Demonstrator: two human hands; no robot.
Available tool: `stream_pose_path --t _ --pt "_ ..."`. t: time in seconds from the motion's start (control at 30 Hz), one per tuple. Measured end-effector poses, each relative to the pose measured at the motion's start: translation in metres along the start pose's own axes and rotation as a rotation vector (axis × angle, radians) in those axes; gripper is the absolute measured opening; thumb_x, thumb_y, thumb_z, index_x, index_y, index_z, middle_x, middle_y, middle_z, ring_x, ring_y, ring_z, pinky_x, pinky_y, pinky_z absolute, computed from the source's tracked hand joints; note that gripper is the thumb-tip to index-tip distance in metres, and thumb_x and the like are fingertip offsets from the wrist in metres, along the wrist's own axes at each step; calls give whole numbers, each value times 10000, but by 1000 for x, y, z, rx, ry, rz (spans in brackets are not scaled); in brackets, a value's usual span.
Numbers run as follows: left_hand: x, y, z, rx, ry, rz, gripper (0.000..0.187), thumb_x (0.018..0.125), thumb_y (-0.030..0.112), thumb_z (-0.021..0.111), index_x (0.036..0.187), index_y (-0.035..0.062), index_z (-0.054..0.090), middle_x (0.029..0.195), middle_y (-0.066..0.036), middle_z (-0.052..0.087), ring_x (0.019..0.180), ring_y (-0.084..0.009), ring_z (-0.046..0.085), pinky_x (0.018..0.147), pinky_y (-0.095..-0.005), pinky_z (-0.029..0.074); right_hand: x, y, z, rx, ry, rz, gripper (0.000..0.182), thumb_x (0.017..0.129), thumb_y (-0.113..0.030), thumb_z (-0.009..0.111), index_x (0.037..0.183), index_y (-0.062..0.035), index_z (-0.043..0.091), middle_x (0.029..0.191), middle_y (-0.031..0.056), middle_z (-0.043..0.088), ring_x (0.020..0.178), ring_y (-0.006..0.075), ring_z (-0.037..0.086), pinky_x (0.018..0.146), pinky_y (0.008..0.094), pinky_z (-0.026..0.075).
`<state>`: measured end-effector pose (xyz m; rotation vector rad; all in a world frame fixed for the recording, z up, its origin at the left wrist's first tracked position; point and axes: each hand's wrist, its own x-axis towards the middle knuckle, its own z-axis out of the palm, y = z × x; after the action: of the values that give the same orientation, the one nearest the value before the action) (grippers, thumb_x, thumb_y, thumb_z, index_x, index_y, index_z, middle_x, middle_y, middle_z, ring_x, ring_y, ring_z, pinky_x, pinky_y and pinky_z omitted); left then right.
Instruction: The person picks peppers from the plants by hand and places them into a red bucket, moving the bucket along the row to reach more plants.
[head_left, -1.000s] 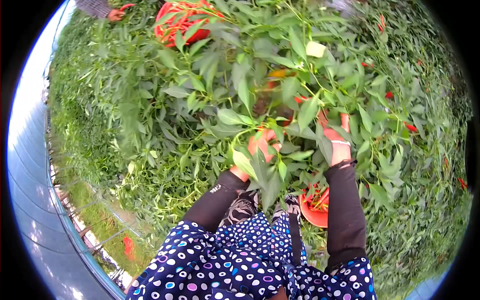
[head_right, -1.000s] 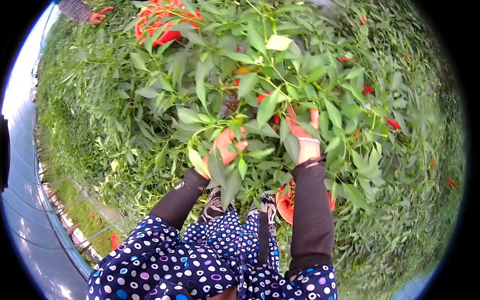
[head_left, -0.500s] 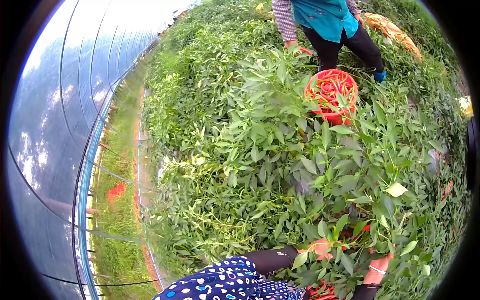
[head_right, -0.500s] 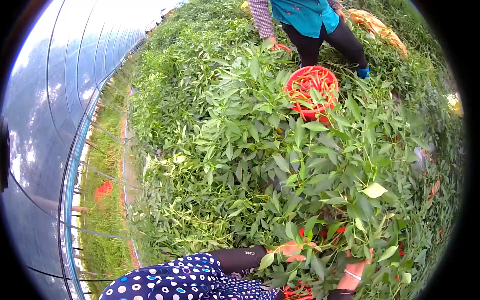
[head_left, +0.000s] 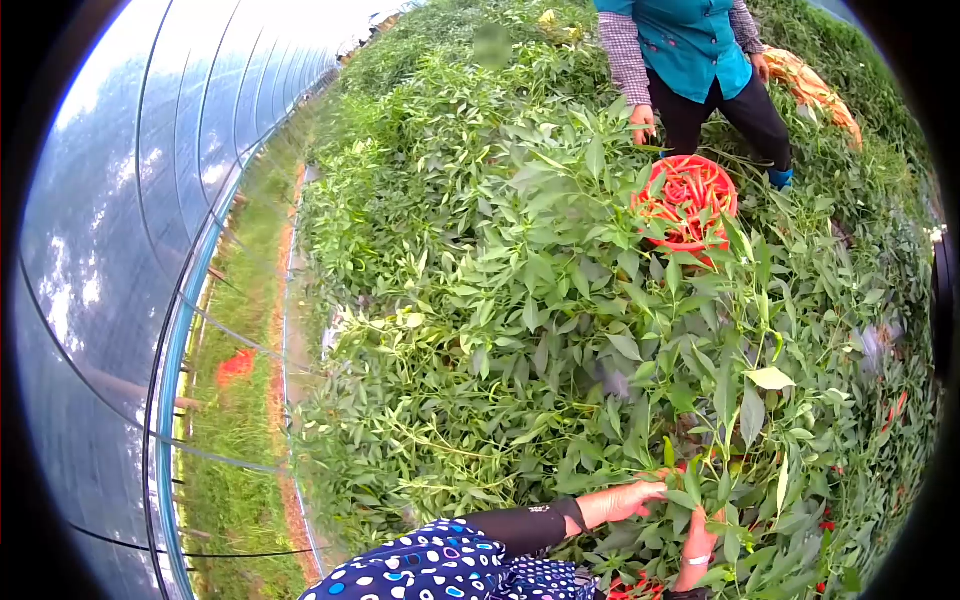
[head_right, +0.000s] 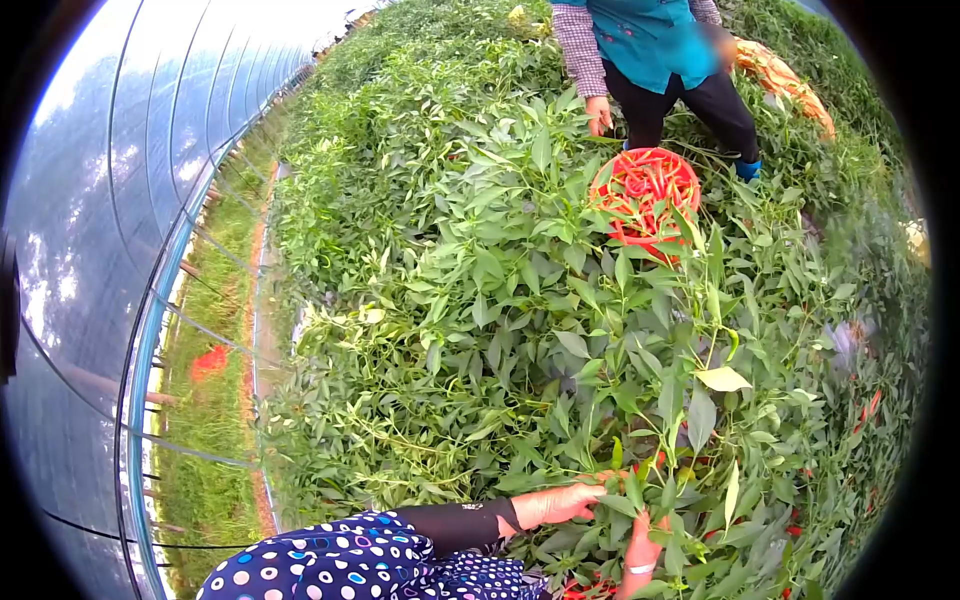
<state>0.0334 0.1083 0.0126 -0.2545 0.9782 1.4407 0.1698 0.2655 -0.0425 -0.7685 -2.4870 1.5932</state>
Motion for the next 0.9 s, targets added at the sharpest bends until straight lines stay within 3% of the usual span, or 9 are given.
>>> stream_pose_path --t 0.03,0.17,0.27,0.47,0.53,0.67,0.7,0.8,0.9 --pt "-12 17 21 18 34 -23 586 762 501 509 1257 209 395 1308 -38 339 1205 -223 280 908 -545 207 -4 -2 -2 -322 0 -118 366 819 -175 539 1118 26 474 1077 182 505 964 301 481 842 377 371" --pt "20 22 45 76 132 -131 519 705 433 646 1101 118 530 1128 -65 516 1034 -240 444 811 -511 340 -8 -50 4 107 35 228 242 775 -103 536 993 0 523 973 212 534 899 354 514 752 396 425" --pt "37 28 46 -45 35 -37 211 756 138 617 920 8 589 819 -68 617 714 -190 584 659 -300 481 -14 -78 15 -177 144 27 156 664 -87 587 783 -3 532 755 208 545 731 407 515 671 472 430" --pt "27 13 37 -73 275 98 206 757 74 614 952 41 558 898 -26 571 865 -147 525 786 -296 425 -37 -95 0 -98 60 -20 614 615 -78 625 1181 -3 400 1248 278 316 1124 459 341 918 436 334" --pt "29 7 19 -63 228 135 227 774 82 597 991 43 547 937 -37 571 872 -157 532 796 -312 434 -57 -82 -5 -148 101 -144 607 669 -107 612 1219 -7 376 1206 226 393 1128 348 396 928 387 354" --pt "20 14 11 -332 153 145 276 812 89 535 1080 27 506 1005 -69 572 915 -194 552 832 -349 447 -83 -92 -70 530 -607 247 402 745 -124 590 1113 17 511 1045 179 559 987 275 543 868 346 415" --pt "21 9 1 -322 157 157 274 815 92 529 1080 26 504 1006 -70 572 916 -198 555 831 -354 450 -86 -101 -89 1093 -599 535 329 789 -92 561 1089 36 515 1029 161 570 953 240 567 852 313 430" --pt "17 -2 -15 -312 153 169 275 820 95 519 1086 25 499 1008 -72 571 914 -203 560 824 -363 458 -59 -101 -127 1380 -106 246 196 814 -29 512 998 31 547 927 137 593 748 223 614 696 320 501" --pt "19 -11 -19 -298 128 162 288 824 94 514 1103 25 491 1029 -74 561 937 -201 550 839 -365 458 19 -104 -128 709 128 111 153 806 1 489 922 36 583 854 63 587 796 136 569 720 258 465"
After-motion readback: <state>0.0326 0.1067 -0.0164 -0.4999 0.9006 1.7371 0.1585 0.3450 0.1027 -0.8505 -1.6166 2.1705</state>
